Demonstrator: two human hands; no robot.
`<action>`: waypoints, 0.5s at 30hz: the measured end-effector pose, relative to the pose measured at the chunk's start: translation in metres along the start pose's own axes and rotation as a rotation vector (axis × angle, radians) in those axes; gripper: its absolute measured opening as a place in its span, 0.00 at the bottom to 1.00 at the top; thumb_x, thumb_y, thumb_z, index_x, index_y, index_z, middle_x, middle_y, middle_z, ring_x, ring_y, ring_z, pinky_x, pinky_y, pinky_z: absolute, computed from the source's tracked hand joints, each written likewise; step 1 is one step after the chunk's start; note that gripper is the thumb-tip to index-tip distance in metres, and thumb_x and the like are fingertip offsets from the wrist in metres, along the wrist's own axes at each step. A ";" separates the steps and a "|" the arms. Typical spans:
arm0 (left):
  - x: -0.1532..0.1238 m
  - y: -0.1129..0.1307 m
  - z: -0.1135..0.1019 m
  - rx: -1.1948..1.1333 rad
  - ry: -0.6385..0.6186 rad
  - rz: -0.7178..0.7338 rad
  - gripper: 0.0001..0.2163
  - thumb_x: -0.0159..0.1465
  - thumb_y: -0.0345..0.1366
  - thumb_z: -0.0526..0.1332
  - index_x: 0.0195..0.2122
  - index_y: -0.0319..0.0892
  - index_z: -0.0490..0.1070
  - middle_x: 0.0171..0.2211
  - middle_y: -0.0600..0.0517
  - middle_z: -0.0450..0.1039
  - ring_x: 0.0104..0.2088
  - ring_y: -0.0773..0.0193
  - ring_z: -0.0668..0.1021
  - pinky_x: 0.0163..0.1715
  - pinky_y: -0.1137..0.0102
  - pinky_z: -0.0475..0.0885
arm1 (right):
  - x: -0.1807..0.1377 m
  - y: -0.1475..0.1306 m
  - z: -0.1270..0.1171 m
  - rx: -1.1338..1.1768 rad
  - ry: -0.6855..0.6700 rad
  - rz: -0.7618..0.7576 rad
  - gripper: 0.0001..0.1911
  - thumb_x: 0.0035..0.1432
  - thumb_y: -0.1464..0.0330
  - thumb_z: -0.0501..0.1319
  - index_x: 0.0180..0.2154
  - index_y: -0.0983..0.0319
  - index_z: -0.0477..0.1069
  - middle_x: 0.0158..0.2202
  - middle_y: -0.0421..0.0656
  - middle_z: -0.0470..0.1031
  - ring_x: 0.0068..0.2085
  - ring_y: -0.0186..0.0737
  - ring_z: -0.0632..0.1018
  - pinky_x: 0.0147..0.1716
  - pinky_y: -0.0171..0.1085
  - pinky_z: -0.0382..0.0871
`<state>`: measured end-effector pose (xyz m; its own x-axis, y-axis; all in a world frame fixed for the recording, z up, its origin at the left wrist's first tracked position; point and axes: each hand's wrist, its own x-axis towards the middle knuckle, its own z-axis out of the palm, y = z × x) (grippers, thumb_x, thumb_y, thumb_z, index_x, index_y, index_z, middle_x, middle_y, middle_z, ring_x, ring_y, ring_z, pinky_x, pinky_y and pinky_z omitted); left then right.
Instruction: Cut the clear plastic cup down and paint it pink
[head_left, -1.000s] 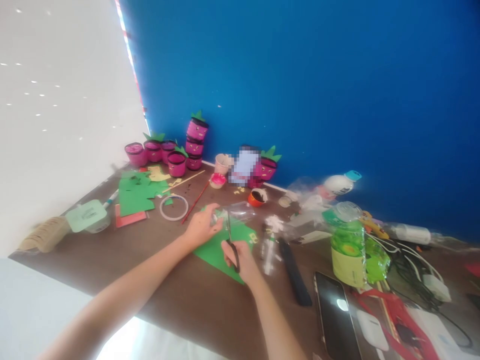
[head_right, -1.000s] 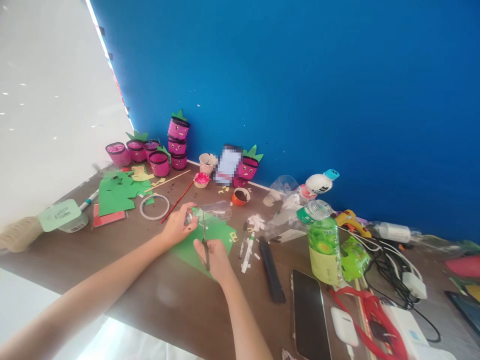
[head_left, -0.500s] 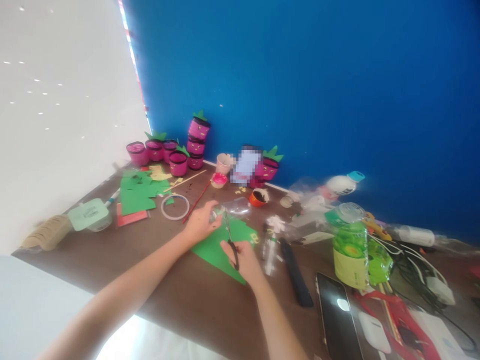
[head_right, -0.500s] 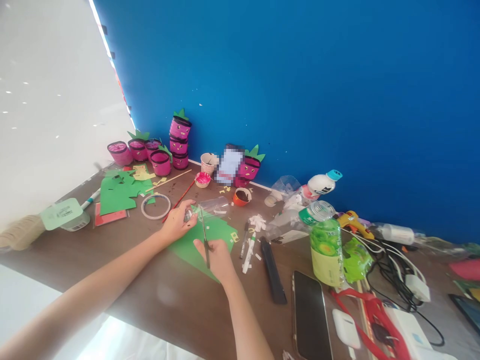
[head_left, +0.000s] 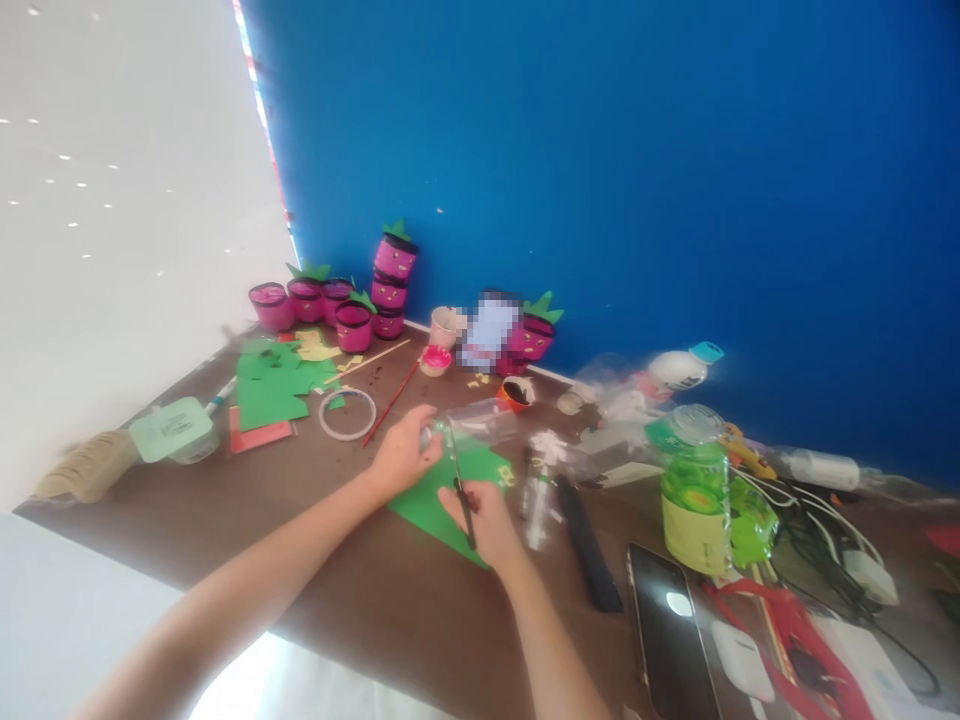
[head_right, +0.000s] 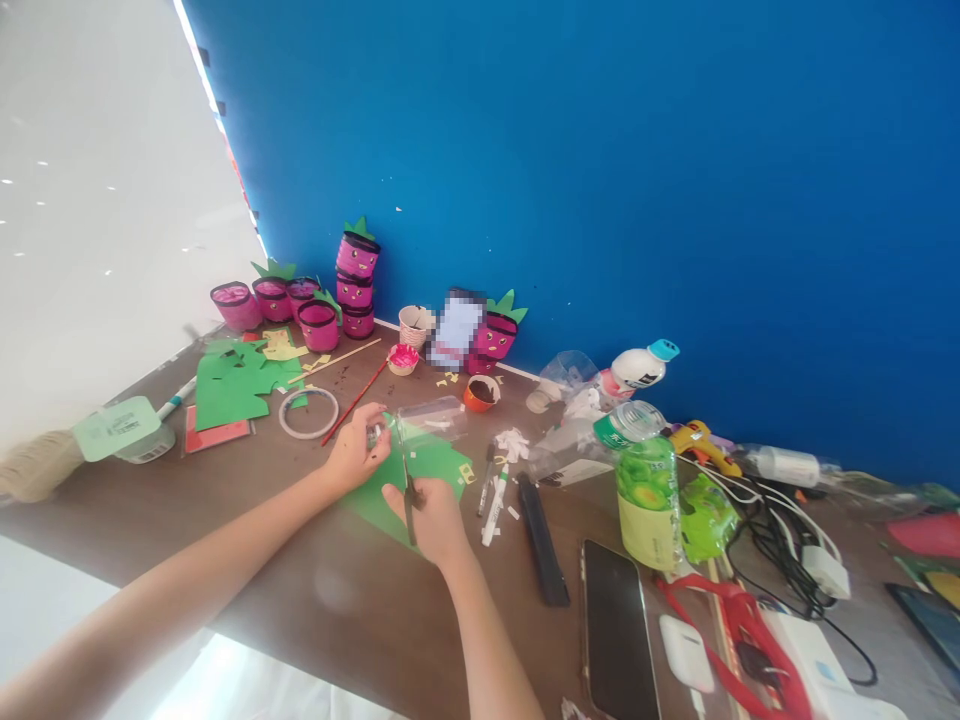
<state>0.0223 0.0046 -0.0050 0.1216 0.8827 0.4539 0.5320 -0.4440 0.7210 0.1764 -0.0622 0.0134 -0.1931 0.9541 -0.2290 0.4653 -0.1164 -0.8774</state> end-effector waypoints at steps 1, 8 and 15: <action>0.000 0.000 0.000 0.022 -0.020 0.020 0.17 0.55 0.35 0.55 0.46 0.38 0.59 0.35 0.46 0.72 0.34 0.61 0.76 0.38 0.65 0.70 | -0.001 0.001 0.000 0.023 -0.024 -0.002 0.24 0.48 0.51 0.57 0.17 0.60 0.51 0.16 0.34 0.48 0.20 0.28 0.52 0.18 0.31 0.45; 0.002 0.002 -0.004 0.086 -0.032 0.026 0.16 0.55 0.35 0.55 0.45 0.36 0.61 0.35 0.43 0.74 0.36 0.57 0.78 0.38 0.62 0.72 | 0.000 0.003 0.005 -0.001 -0.017 0.013 0.24 0.50 0.53 0.57 0.18 0.59 0.47 0.18 0.33 0.43 0.21 0.28 0.49 0.19 0.32 0.42; 0.002 0.000 -0.005 0.075 -0.015 0.016 0.16 0.55 0.35 0.56 0.45 0.37 0.61 0.37 0.42 0.74 0.37 0.57 0.78 0.39 0.62 0.72 | 0.003 0.008 0.009 -0.053 0.010 0.005 0.25 0.50 0.51 0.55 0.18 0.60 0.47 0.19 0.34 0.44 0.22 0.28 0.50 0.19 0.31 0.43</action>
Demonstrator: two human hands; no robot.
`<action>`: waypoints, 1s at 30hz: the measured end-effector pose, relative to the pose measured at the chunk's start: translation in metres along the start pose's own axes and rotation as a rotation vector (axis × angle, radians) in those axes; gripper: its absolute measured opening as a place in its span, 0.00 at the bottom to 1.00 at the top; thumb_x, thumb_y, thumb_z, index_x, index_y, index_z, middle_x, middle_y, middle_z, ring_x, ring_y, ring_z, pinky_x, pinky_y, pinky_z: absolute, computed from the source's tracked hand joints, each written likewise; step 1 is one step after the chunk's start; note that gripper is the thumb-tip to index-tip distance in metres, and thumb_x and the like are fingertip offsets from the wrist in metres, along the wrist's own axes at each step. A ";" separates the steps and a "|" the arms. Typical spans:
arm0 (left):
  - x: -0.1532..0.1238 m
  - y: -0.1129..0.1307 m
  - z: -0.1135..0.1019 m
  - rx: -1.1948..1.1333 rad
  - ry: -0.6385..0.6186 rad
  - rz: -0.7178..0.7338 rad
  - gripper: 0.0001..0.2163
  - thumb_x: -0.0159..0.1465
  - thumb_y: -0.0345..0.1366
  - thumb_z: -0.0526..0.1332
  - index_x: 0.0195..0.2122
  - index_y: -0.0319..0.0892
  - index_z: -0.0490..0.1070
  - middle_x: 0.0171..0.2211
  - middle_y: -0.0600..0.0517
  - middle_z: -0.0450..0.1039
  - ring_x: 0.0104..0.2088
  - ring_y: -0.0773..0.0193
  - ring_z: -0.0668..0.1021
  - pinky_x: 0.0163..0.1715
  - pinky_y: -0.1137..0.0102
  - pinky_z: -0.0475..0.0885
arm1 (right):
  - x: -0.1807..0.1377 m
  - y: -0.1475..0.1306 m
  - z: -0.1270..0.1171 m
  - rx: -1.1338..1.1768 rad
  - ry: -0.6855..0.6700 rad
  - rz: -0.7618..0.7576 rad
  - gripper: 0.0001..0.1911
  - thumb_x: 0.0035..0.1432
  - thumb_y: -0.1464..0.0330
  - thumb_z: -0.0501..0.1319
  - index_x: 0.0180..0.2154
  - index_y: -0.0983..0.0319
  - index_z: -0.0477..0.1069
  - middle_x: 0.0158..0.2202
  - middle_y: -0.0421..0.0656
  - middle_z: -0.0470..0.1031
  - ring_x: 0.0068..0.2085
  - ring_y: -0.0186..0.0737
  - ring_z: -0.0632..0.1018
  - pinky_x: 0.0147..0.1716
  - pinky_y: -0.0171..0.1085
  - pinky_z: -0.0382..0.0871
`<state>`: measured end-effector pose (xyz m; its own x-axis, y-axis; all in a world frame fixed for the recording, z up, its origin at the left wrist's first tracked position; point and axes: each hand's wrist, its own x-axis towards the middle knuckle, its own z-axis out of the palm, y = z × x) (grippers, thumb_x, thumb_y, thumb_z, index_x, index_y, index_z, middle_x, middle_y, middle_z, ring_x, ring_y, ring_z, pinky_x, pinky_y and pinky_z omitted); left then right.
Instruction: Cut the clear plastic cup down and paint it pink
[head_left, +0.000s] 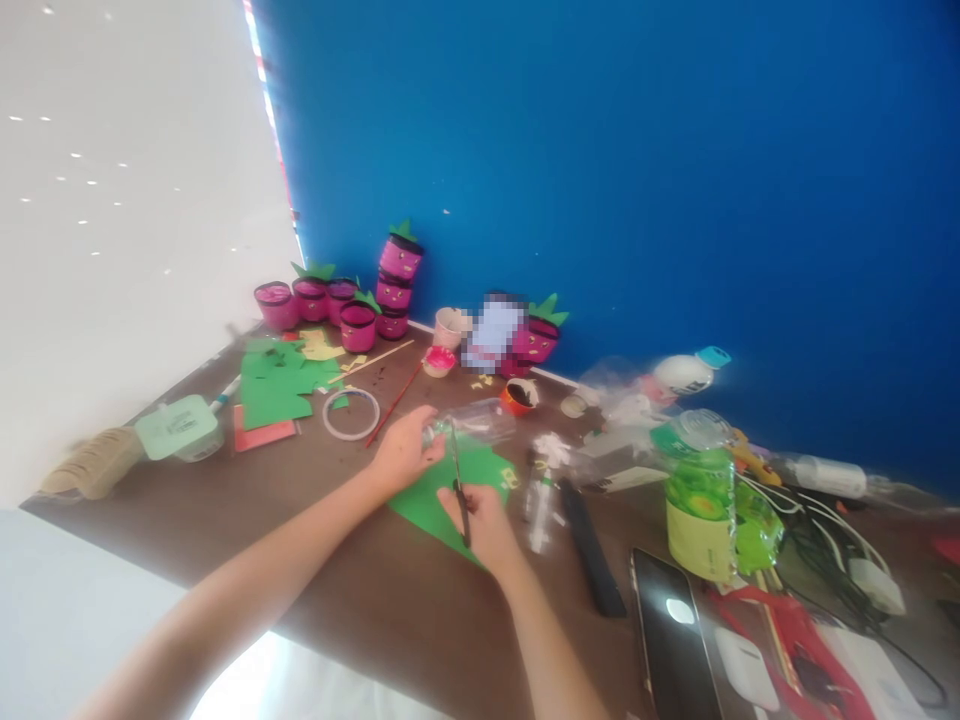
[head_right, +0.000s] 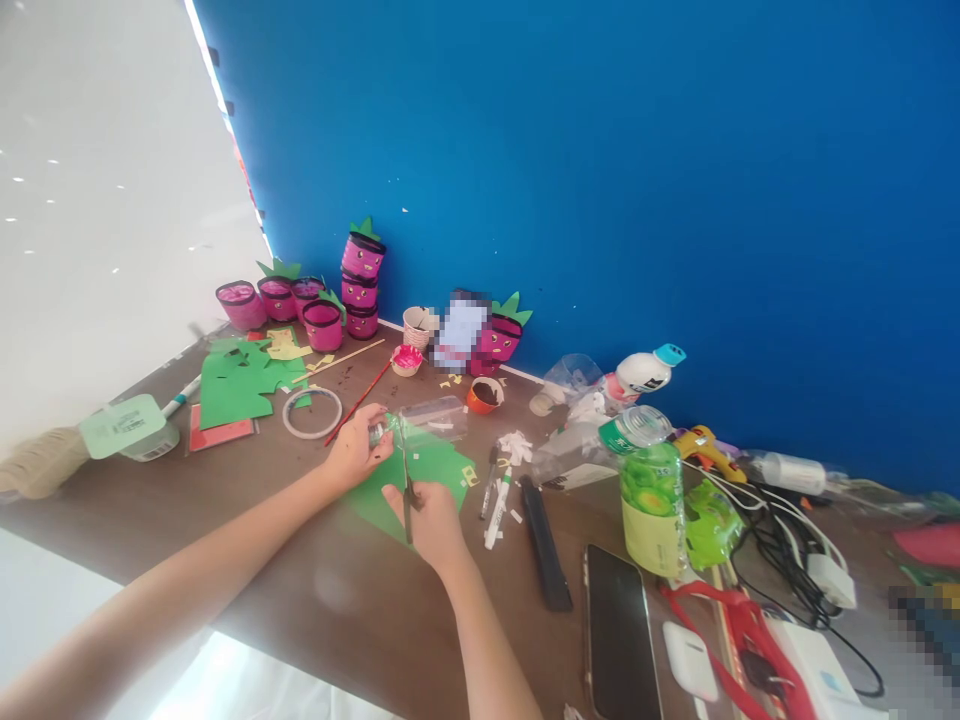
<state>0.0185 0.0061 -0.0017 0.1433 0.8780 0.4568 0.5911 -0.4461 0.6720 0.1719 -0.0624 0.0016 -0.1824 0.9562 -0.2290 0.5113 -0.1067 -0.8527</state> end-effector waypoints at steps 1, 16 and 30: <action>0.000 -0.001 0.000 -0.001 -0.001 0.003 0.16 0.55 0.36 0.56 0.44 0.37 0.61 0.36 0.42 0.74 0.37 0.57 0.77 0.39 0.62 0.72 | 0.000 0.002 0.000 -0.004 0.003 -0.001 0.25 0.50 0.51 0.56 0.18 0.60 0.48 0.19 0.34 0.44 0.22 0.28 0.50 0.19 0.31 0.43; -0.006 0.003 0.008 -0.339 0.111 -0.202 0.14 0.63 0.36 0.47 0.49 0.40 0.52 0.30 0.52 0.69 0.29 0.67 0.74 0.34 0.68 0.70 | 0.000 -0.008 -0.001 -0.269 0.234 -0.098 0.28 0.48 0.47 0.56 0.13 0.62 0.55 0.14 0.35 0.50 0.21 0.30 0.53 0.18 0.31 0.47; -0.009 0.000 0.015 -0.139 0.049 -0.112 0.15 0.57 0.37 0.54 0.45 0.39 0.55 0.32 0.47 0.71 0.32 0.61 0.76 0.35 0.65 0.69 | -0.001 -0.001 -0.002 0.003 0.045 -0.015 0.25 0.47 0.49 0.57 0.17 0.60 0.51 0.18 0.34 0.45 0.22 0.29 0.51 0.18 0.31 0.46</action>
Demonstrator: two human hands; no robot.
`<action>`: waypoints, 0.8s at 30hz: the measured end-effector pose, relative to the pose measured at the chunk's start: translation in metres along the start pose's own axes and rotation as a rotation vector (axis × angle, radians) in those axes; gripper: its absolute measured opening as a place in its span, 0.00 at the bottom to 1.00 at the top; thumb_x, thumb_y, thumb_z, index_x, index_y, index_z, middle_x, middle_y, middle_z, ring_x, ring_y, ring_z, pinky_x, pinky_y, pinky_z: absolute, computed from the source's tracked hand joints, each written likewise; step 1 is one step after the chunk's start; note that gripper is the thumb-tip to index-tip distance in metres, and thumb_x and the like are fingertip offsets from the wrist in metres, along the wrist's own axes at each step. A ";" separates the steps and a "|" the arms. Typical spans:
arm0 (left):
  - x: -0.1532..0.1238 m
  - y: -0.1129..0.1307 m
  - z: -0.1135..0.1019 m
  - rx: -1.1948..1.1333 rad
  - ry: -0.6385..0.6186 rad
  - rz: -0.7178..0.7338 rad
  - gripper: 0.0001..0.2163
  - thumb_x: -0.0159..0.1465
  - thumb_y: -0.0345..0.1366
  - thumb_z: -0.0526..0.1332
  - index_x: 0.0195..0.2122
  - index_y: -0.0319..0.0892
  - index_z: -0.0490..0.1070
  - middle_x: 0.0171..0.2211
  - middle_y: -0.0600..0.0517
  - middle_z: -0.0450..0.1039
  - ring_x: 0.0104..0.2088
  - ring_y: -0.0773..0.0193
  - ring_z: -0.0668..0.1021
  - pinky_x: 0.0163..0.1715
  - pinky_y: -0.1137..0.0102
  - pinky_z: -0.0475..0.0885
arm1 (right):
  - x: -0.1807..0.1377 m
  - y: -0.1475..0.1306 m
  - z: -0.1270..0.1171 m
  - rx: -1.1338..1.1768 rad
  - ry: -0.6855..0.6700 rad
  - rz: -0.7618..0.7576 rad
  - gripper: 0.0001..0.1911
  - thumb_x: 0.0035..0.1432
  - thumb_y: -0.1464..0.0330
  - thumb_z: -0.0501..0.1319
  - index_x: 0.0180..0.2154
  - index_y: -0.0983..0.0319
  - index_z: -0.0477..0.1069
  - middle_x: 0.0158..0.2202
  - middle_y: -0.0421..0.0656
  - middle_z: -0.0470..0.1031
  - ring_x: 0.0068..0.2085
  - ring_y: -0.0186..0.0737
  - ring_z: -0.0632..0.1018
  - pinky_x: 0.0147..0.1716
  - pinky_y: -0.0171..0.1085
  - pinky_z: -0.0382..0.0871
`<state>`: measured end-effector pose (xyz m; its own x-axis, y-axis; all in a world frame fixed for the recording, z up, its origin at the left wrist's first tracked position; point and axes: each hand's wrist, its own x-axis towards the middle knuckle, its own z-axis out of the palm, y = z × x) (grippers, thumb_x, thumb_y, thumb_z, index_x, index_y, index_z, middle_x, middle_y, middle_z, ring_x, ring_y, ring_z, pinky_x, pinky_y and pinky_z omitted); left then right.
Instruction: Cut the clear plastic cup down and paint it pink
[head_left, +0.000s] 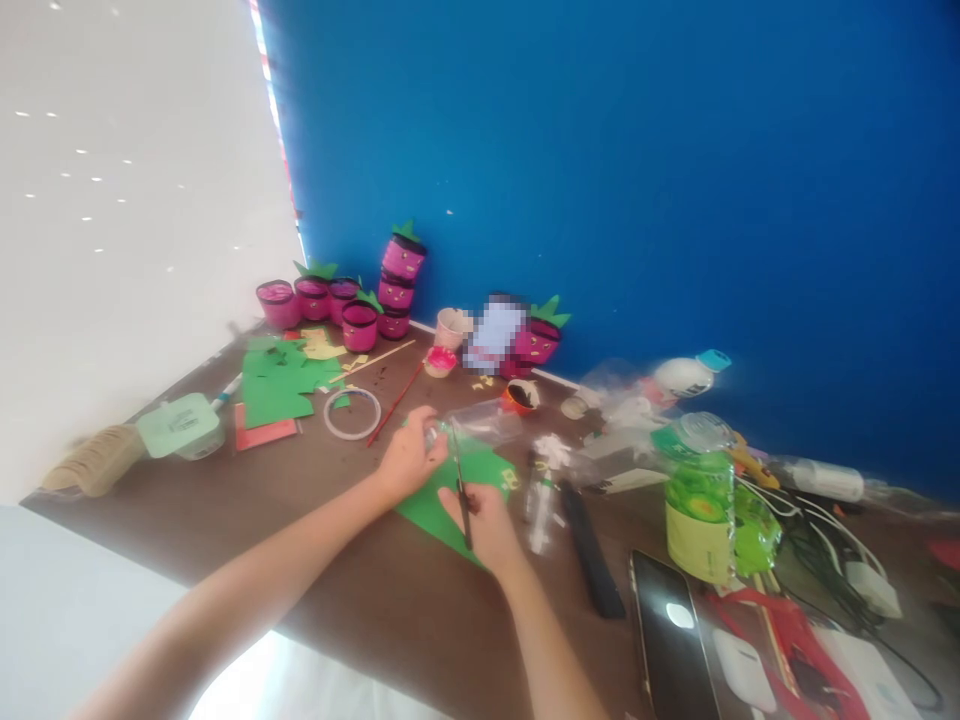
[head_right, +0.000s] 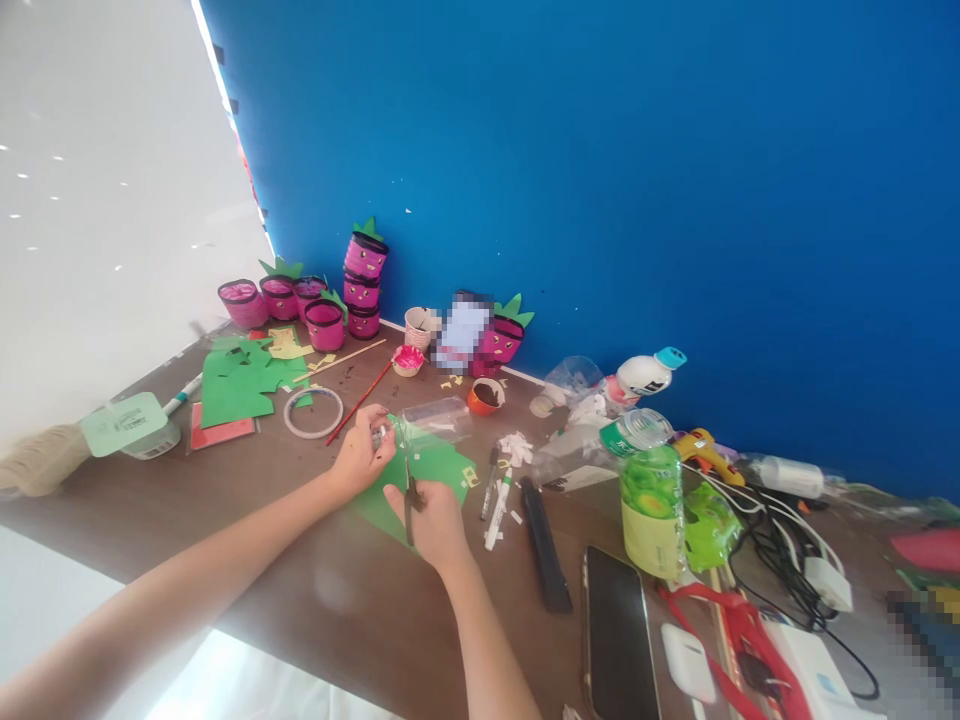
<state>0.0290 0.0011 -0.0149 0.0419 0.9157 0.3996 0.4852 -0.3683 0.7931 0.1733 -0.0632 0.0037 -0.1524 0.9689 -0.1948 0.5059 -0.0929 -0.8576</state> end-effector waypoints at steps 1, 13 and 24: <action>0.000 0.000 -0.001 0.004 -0.001 0.000 0.15 0.57 0.37 0.53 0.44 0.39 0.55 0.32 0.46 0.72 0.32 0.61 0.76 0.35 0.65 0.69 | 0.000 0.000 0.001 -0.005 -0.005 0.011 0.25 0.47 0.49 0.56 0.17 0.60 0.50 0.19 0.34 0.45 0.22 0.29 0.50 0.18 0.31 0.45; 0.009 -0.008 -0.008 0.133 0.020 0.129 0.16 0.56 0.37 0.54 0.45 0.38 0.57 0.34 0.44 0.73 0.34 0.61 0.77 0.36 0.64 0.71 | -0.001 -0.009 -0.002 -0.061 0.002 0.072 0.27 0.47 0.47 0.55 0.16 0.60 0.48 0.18 0.34 0.43 0.22 0.28 0.49 0.18 0.32 0.41; 0.007 -0.012 -0.003 0.185 -0.045 0.286 0.16 0.59 0.43 0.50 0.44 0.38 0.60 0.34 0.44 0.73 0.34 0.60 0.76 0.37 0.62 0.72 | -0.003 -0.005 -0.002 0.111 -0.076 0.052 0.25 0.51 0.51 0.56 0.16 0.60 0.50 0.15 0.33 0.47 0.19 0.27 0.51 0.18 0.31 0.43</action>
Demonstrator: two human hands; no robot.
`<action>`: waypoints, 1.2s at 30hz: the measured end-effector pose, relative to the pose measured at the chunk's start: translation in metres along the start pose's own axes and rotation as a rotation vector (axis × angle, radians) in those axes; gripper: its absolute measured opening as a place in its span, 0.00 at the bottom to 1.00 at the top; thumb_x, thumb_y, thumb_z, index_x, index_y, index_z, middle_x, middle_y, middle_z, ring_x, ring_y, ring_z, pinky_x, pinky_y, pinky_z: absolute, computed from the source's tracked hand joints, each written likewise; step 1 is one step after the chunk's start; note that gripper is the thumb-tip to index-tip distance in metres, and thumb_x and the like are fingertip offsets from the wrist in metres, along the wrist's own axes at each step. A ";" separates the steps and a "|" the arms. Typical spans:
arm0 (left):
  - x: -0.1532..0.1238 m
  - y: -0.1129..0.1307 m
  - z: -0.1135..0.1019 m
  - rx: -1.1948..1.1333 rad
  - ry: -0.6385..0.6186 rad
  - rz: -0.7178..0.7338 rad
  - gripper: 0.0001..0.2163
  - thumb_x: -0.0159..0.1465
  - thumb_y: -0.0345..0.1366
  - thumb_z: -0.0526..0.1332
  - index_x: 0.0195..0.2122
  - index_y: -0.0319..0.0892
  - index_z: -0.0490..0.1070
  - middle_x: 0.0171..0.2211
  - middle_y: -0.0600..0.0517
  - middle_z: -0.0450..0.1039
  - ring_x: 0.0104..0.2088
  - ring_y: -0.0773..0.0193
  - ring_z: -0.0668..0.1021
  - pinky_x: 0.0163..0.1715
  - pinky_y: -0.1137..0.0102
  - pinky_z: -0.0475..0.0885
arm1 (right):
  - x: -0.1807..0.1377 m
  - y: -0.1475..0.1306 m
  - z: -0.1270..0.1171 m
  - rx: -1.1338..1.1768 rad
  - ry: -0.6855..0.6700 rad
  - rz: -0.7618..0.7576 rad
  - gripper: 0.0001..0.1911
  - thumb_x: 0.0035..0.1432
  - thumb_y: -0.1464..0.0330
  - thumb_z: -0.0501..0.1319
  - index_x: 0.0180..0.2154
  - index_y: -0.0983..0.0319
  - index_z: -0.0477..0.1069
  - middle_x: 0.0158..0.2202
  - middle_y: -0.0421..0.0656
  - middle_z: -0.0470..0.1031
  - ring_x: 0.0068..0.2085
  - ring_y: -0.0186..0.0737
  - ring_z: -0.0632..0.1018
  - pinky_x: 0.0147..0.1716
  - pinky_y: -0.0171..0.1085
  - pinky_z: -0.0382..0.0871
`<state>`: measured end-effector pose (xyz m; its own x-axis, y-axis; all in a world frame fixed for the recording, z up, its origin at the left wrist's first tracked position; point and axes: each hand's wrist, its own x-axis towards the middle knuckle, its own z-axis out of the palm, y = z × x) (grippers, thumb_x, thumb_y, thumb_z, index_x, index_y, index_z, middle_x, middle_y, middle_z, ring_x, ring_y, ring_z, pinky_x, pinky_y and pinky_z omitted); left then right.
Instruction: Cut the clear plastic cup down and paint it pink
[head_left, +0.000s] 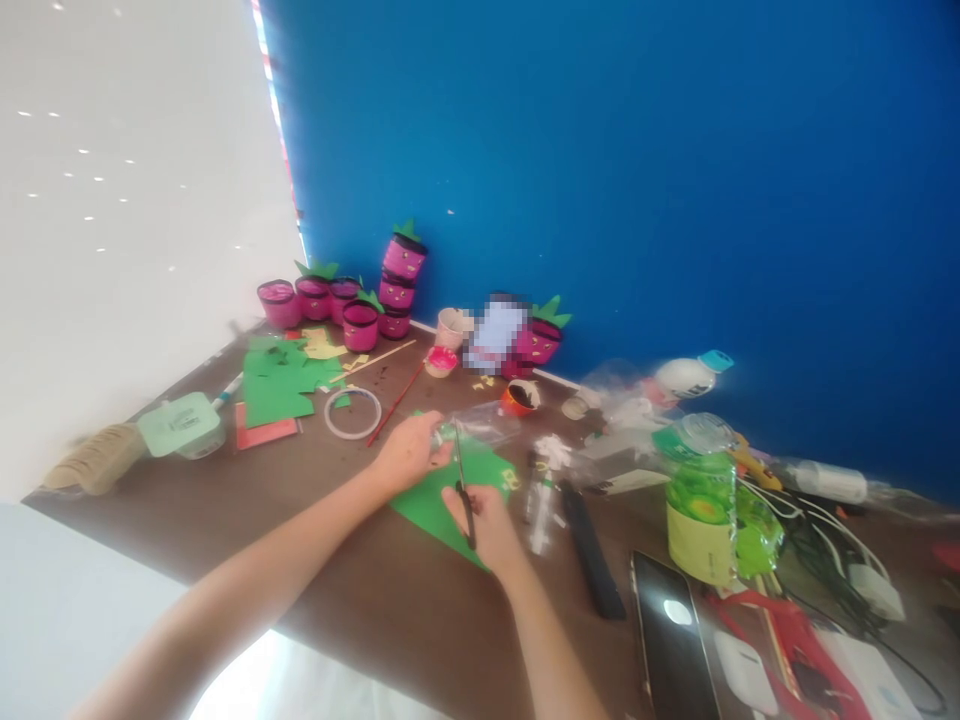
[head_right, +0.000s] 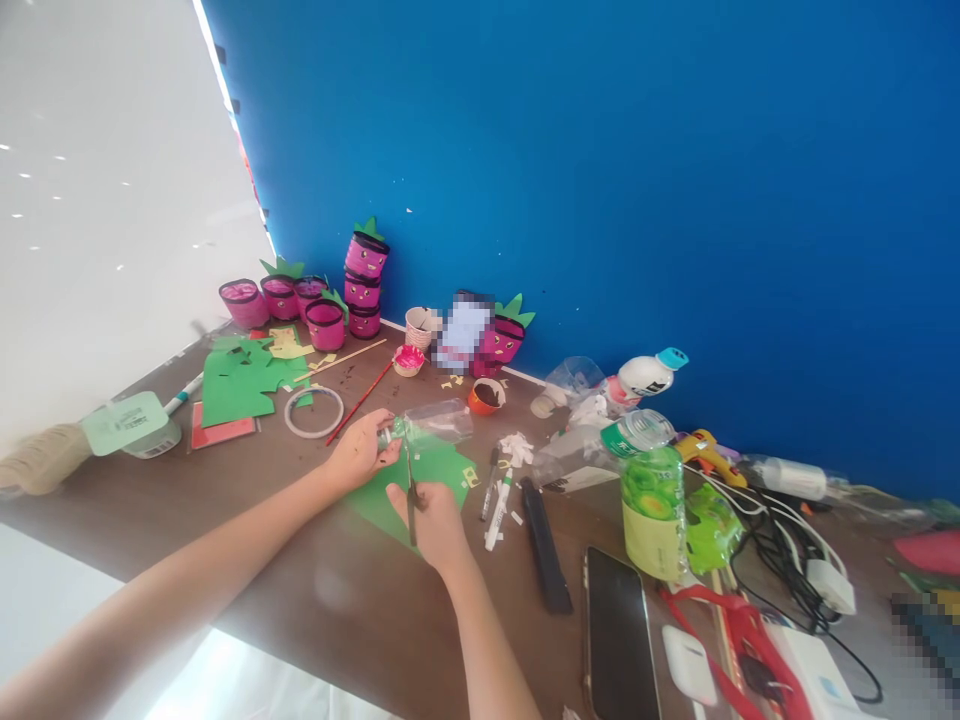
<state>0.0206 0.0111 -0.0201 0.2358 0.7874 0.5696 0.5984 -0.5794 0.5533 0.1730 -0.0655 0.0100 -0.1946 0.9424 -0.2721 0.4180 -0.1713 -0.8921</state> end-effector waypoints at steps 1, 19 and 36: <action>0.001 0.001 -0.001 -0.014 -0.011 -0.013 0.16 0.59 0.43 0.51 0.44 0.38 0.60 0.33 0.45 0.72 0.34 0.60 0.76 0.37 0.63 0.72 | 0.000 0.000 0.001 -0.009 0.004 0.001 0.25 0.51 0.51 0.56 0.16 0.60 0.49 0.15 0.33 0.46 0.19 0.27 0.50 0.18 0.31 0.42; 0.000 0.023 -0.005 -0.246 0.057 -0.433 0.15 0.63 0.36 0.47 0.50 0.38 0.51 0.28 0.51 0.69 0.28 0.64 0.75 0.33 0.67 0.69 | 0.007 0.007 0.009 -0.166 0.158 -0.034 0.24 0.49 0.51 0.56 0.17 0.61 0.51 0.18 0.34 0.46 0.22 0.29 0.51 0.18 0.31 0.45; 0.000 0.012 -0.002 -0.156 -0.021 -0.234 0.15 0.57 0.35 0.52 0.45 0.37 0.55 0.34 0.42 0.72 0.34 0.59 0.77 0.37 0.62 0.70 | 0.003 0.001 0.005 -0.039 0.061 -0.007 0.25 0.49 0.50 0.56 0.17 0.59 0.48 0.18 0.34 0.44 0.21 0.28 0.50 0.18 0.31 0.43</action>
<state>0.0267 0.0036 -0.0123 0.1219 0.9071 0.4030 0.5135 -0.4051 0.7564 0.1686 -0.0640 0.0066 -0.1436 0.9594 -0.2429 0.4511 -0.1550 -0.8789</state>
